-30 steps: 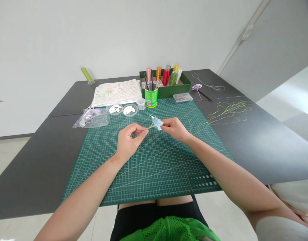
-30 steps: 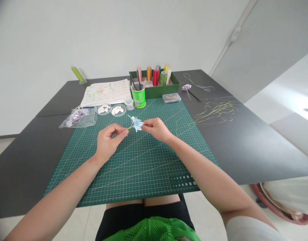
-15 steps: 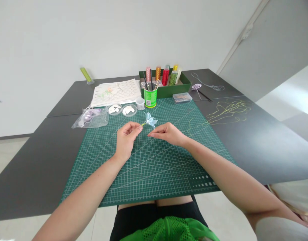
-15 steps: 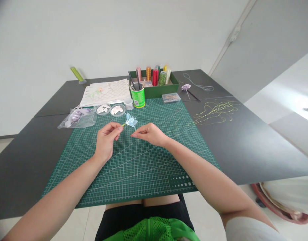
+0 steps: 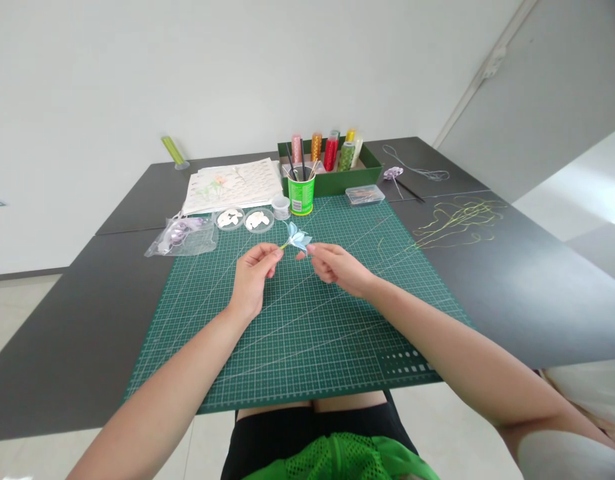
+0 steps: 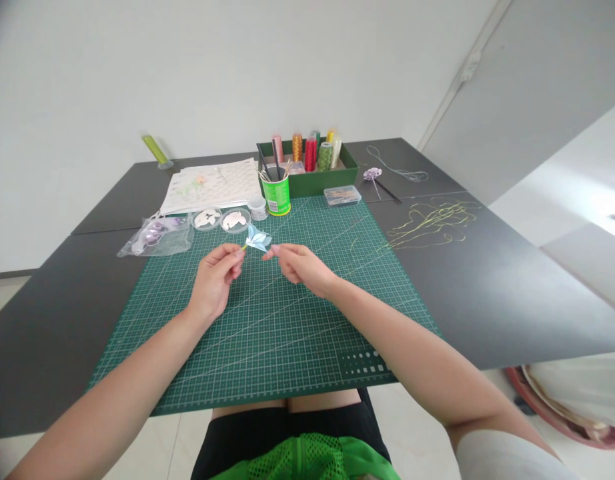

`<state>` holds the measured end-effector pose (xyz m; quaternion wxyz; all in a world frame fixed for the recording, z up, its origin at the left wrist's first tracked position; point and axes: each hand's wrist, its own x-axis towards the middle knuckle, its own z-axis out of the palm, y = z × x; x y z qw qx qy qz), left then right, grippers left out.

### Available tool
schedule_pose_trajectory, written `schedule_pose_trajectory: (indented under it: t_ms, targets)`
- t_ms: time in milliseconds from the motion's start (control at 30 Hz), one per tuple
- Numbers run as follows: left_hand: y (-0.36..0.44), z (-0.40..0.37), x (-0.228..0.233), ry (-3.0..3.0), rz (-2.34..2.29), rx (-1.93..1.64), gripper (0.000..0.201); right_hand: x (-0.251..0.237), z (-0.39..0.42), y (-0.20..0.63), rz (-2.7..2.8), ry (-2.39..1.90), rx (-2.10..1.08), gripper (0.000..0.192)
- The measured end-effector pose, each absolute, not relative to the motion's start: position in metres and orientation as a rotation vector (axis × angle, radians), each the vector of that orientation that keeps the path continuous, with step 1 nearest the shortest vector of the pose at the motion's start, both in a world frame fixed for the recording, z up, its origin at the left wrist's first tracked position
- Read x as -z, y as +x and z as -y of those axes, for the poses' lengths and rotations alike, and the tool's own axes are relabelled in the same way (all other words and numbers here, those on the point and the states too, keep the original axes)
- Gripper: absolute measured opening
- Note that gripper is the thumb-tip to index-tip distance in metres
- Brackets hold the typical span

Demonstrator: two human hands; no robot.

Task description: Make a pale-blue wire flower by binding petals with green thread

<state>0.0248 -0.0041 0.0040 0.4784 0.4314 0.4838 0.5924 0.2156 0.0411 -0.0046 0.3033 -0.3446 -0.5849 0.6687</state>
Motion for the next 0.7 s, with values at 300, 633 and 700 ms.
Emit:
schedule_pose_trajectory:
  t_ms: [300,633,700]
  targets:
    - [0.020,0.001,-0.005,0.952,-1.092,-1.501,0.011,0.010,-0.068,0.239,1.893,-1.510,-0.438,0.021]
    - [0.026,0.005,-0.004,0.993,-1.125,-1.481,0.013,0.015,-0.023,0.195,1.819,-0.653,-1.359,0.037]
    - [0.026,0.006,-0.003,0.991,-1.117,-1.494,0.013,0.018,-0.020,0.189,1.661,-0.673,-1.526,0.038]
